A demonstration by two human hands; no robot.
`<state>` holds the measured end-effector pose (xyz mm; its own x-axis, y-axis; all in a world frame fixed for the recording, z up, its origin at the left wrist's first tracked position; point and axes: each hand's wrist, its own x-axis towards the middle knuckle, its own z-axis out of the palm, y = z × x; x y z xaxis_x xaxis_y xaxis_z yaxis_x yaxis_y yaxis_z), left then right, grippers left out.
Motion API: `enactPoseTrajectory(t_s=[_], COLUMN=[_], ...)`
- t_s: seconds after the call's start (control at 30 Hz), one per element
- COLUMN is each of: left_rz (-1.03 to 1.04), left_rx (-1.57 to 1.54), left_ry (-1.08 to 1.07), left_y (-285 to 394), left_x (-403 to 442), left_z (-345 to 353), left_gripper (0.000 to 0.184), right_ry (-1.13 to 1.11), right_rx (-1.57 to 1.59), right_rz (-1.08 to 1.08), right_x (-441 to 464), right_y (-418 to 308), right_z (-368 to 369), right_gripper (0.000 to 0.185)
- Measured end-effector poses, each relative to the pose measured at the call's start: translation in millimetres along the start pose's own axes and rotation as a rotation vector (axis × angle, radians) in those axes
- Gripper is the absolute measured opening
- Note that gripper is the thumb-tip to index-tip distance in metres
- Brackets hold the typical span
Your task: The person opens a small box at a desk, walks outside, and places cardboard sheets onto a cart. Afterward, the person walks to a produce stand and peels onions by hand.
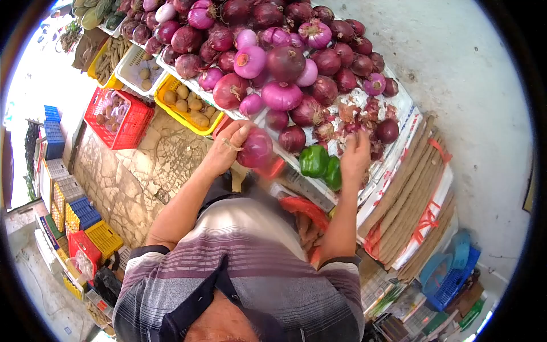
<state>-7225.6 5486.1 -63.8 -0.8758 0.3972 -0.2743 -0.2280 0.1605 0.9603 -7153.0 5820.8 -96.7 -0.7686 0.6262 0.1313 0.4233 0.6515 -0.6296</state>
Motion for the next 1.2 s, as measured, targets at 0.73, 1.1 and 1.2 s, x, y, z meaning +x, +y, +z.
enactPoseTrajectory(t_s=[0.73, 1.1, 1.2], left_rz=[-0.037, -0.04, 0.044], left_rx=[-0.102, -0.046, 0.039], left_ry=[-0.044, 0.045, 0.093], left_y=[6, 9, 1], left_x=[-14, -17, -17], left_z=[8, 13, 16], left_gripper=[0.041, 0.045, 0.045], right_ry=[-0.424, -0.412, -0.369], right_rx=[0.515, 0.475, 0.393], right_rz=[-0.307, -0.386, -0.461], right_x=[-84, -75, -76], right_y=[-117, -125, -128], right_z=[65, 48, 47], right_gripper=[0.026, 0.012, 0.009])
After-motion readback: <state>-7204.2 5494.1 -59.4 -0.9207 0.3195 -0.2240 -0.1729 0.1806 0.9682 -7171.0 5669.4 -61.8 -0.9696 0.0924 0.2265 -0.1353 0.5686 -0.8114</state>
